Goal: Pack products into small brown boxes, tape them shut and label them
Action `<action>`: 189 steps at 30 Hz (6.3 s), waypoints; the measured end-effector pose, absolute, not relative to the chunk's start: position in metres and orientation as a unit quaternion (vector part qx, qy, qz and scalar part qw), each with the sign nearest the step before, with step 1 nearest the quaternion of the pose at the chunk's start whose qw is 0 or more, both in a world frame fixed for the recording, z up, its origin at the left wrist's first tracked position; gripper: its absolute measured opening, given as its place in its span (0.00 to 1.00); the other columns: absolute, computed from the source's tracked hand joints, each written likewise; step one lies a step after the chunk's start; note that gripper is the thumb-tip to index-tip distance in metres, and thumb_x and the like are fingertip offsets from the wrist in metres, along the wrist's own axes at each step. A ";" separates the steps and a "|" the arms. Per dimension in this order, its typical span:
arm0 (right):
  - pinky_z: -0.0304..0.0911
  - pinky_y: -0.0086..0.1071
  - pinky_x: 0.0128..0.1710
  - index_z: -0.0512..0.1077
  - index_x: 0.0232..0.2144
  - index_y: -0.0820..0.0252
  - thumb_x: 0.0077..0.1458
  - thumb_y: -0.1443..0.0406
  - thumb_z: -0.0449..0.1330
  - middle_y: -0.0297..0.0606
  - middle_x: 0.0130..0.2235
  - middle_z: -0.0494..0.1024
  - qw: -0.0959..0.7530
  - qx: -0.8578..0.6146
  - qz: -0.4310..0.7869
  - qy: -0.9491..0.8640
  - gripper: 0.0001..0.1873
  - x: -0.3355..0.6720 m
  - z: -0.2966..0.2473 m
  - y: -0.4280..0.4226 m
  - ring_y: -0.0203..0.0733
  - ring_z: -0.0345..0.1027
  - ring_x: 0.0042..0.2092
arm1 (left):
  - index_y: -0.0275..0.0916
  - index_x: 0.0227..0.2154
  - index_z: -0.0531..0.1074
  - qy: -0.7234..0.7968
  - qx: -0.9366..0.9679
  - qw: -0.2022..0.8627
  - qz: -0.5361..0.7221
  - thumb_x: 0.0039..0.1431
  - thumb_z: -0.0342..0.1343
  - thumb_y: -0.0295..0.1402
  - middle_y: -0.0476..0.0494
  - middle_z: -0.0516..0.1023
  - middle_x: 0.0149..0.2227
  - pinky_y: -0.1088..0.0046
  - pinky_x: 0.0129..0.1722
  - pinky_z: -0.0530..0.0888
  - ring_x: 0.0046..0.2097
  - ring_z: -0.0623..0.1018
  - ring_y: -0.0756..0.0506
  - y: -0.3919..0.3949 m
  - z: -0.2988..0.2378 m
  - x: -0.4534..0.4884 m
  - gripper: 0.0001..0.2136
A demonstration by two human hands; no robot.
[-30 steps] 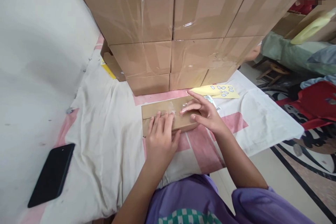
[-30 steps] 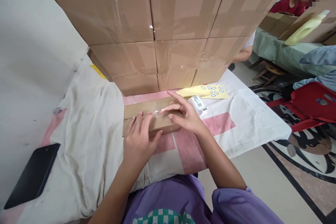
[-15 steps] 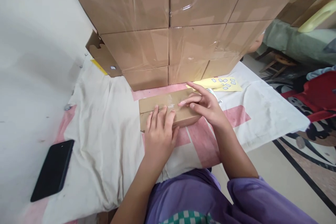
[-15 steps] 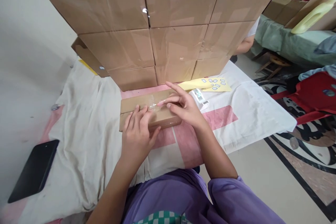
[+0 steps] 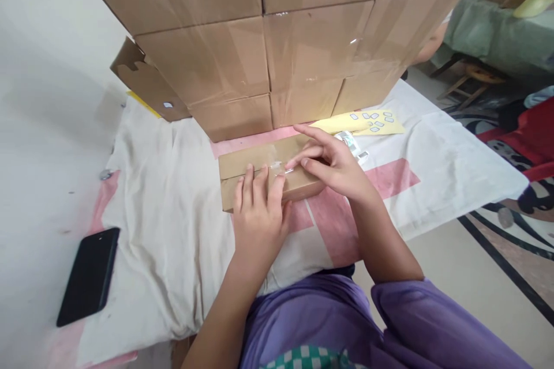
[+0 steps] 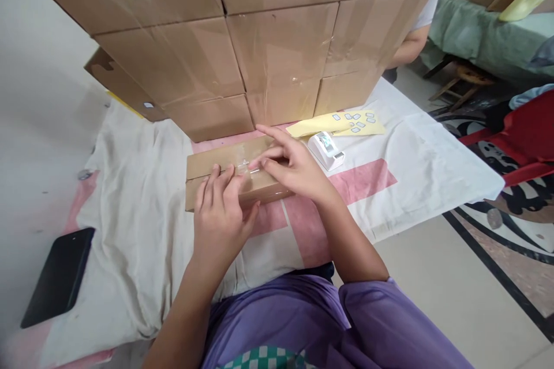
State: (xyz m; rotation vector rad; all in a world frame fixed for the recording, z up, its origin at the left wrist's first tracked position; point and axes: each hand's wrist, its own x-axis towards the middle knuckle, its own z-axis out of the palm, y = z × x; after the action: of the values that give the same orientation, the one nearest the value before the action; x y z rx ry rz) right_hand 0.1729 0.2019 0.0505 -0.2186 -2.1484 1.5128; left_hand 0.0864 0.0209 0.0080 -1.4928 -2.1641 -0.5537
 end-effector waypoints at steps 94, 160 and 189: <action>0.61 0.31 0.37 0.79 0.33 0.63 0.59 0.68 0.57 0.40 0.34 0.81 0.288 -0.360 0.285 -0.841 0.10 0.180 0.038 0.409 0.40 0.71 0.36 | 0.38 0.59 0.72 -0.702 -0.572 0.394 -0.157 0.56 0.67 0.43 0.42 0.85 0.45 0.63 0.41 0.68 0.39 0.79 0.40 0.049 0.004 0.079 0.29; 0.62 0.36 0.50 0.66 0.49 0.54 0.53 0.57 0.69 0.38 0.53 0.70 0.132 -0.017 0.703 -0.699 0.24 0.121 -0.061 0.263 0.43 0.65 0.53 | 0.41 0.47 0.75 -0.707 -0.621 0.268 -0.207 0.46 0.72 0.29 0.40 0.82 0.43 0.59 0.46 0.76 0.46 0.82 0.36 0.008 0.010 -0.015 0.23; 0.60 0.35 0.40 0.63 0.40 0.57 0.54 0.53 0.69 0.37 0.42 0.68 0.113 0.048 0.580 -0.806 0.23 0.123 -0.051 0.267 0.44 0.61 0.43 | 0.42 0.46 0.76 -0.695 -0.624 0.238 -0.264 0.47 0.72 0.34 0.41 0.82 0.44 0.56 0.50 0.75 0.49 0.81 0.36 0.000 -0.004 -0.024 0.21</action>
State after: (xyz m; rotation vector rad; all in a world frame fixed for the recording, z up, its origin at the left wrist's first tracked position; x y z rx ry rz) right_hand 0.1233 0.2670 -0.0514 0.1408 -2.3637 1.7010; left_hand -0.0236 -0.0004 -0.0040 -1.7104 -1.9050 -0.7242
